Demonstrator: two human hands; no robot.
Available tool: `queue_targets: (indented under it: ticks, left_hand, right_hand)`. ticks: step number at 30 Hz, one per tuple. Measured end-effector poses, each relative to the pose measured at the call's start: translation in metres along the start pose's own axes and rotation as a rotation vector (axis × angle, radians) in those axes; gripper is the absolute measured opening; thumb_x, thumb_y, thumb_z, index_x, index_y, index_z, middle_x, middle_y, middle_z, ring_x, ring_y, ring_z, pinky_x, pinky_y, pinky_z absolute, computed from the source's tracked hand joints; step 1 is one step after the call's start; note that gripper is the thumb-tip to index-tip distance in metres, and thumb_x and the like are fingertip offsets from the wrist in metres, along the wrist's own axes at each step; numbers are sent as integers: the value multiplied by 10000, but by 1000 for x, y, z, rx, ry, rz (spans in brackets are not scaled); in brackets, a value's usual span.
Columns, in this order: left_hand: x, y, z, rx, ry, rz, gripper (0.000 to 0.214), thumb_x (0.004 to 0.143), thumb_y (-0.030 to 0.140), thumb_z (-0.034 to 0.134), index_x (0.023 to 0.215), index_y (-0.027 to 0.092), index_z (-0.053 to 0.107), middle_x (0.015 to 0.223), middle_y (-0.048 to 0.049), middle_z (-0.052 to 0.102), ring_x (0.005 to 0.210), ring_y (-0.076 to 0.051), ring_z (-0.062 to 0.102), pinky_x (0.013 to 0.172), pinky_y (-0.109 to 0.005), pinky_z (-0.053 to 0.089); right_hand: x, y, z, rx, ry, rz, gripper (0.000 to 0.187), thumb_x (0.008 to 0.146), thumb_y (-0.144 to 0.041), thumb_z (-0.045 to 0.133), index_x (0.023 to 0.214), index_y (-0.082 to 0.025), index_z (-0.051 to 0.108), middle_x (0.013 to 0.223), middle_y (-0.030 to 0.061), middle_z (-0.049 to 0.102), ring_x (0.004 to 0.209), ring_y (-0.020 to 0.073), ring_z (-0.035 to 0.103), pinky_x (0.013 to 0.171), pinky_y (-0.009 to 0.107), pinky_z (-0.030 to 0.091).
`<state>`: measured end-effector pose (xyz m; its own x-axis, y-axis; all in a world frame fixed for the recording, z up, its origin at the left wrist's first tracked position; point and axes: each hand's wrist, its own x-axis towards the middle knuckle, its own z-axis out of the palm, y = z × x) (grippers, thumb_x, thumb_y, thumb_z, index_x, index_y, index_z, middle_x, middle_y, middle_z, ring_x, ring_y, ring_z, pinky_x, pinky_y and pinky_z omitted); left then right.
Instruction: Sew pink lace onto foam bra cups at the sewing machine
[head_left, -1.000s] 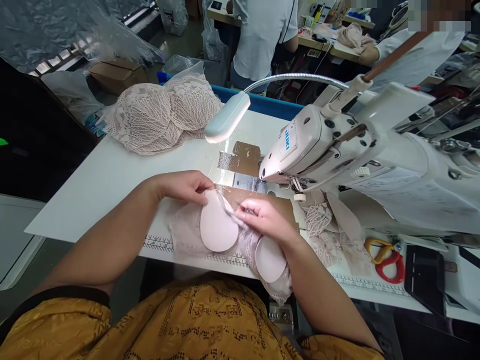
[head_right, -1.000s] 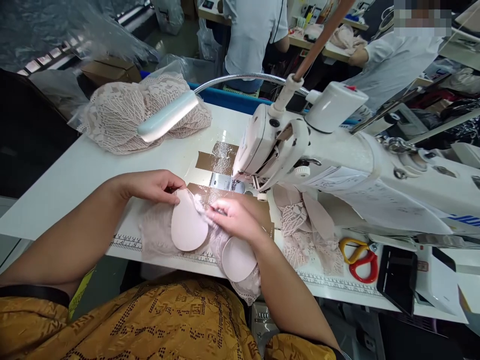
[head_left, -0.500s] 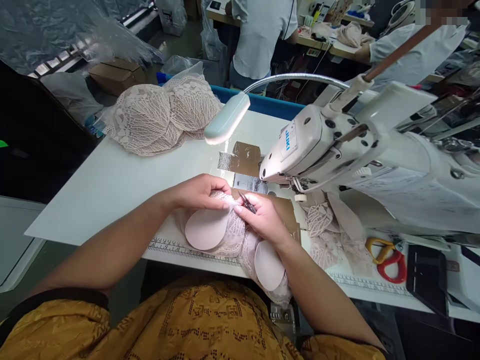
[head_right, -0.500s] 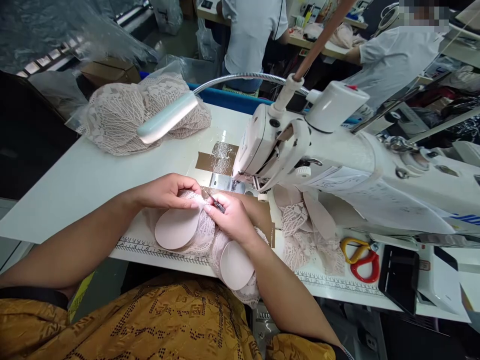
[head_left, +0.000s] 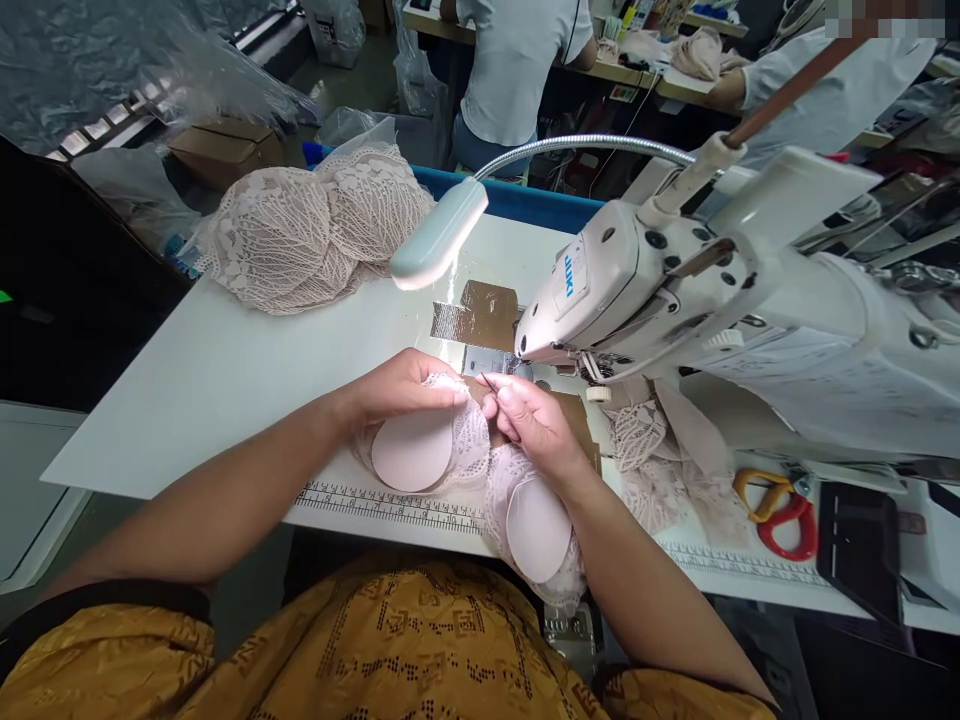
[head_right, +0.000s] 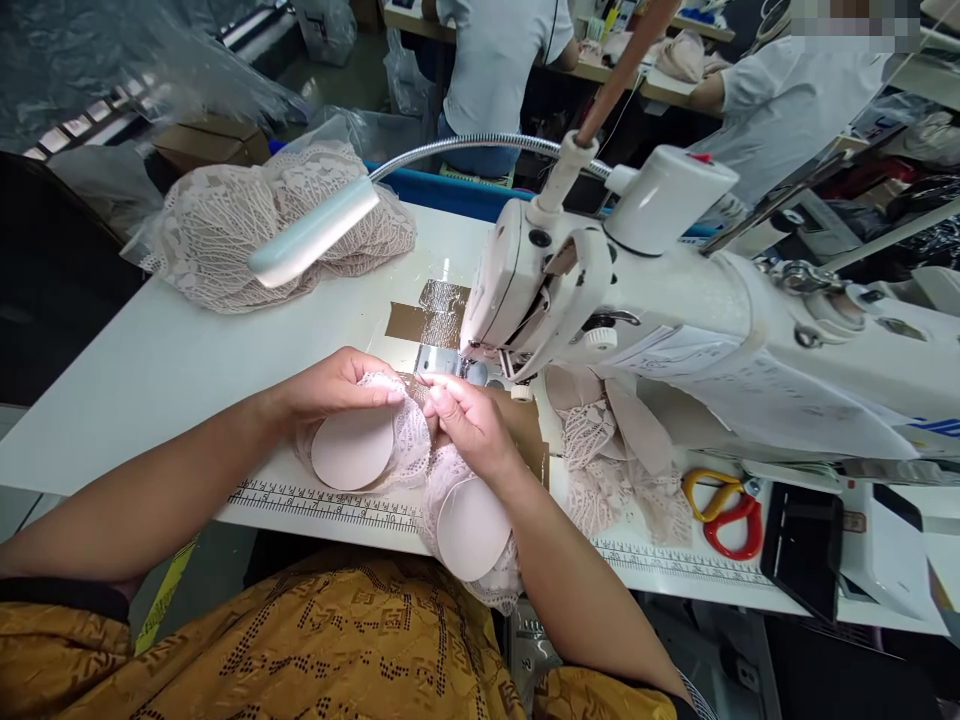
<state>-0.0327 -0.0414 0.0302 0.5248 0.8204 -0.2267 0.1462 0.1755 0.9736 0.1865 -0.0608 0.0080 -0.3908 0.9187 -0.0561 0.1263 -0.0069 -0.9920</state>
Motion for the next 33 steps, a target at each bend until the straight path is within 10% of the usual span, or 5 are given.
queue_targets:
  ticks: [21, 33]
  left_hand:
    - [5, -9, 1, 84, -105, 44, 290, 778, 398, 730, 835, 115, 761, 750, -44, 683, 708, -149, 595, 639, -252, 447]
    - [6, -11, 5, 122, -176, 53, 362, 756, 369, 724, 572, 124, 533, 575, 47, 376, 552, -66, 328, 489, -210, 216]
  right_hand:
    - [1, -7, 7, -173, 23, -99, 141, 831, -310, 645, 905, -195, 679, 864, 44, 697, 791, 179, 646, 720, 333, 510]
    - [4, -10, 9, -233, -65, -118, 134, 806, -311, 648, 876, -196, 647, 855, 34, 676, 739, 163, 617, 671, 309, 493]
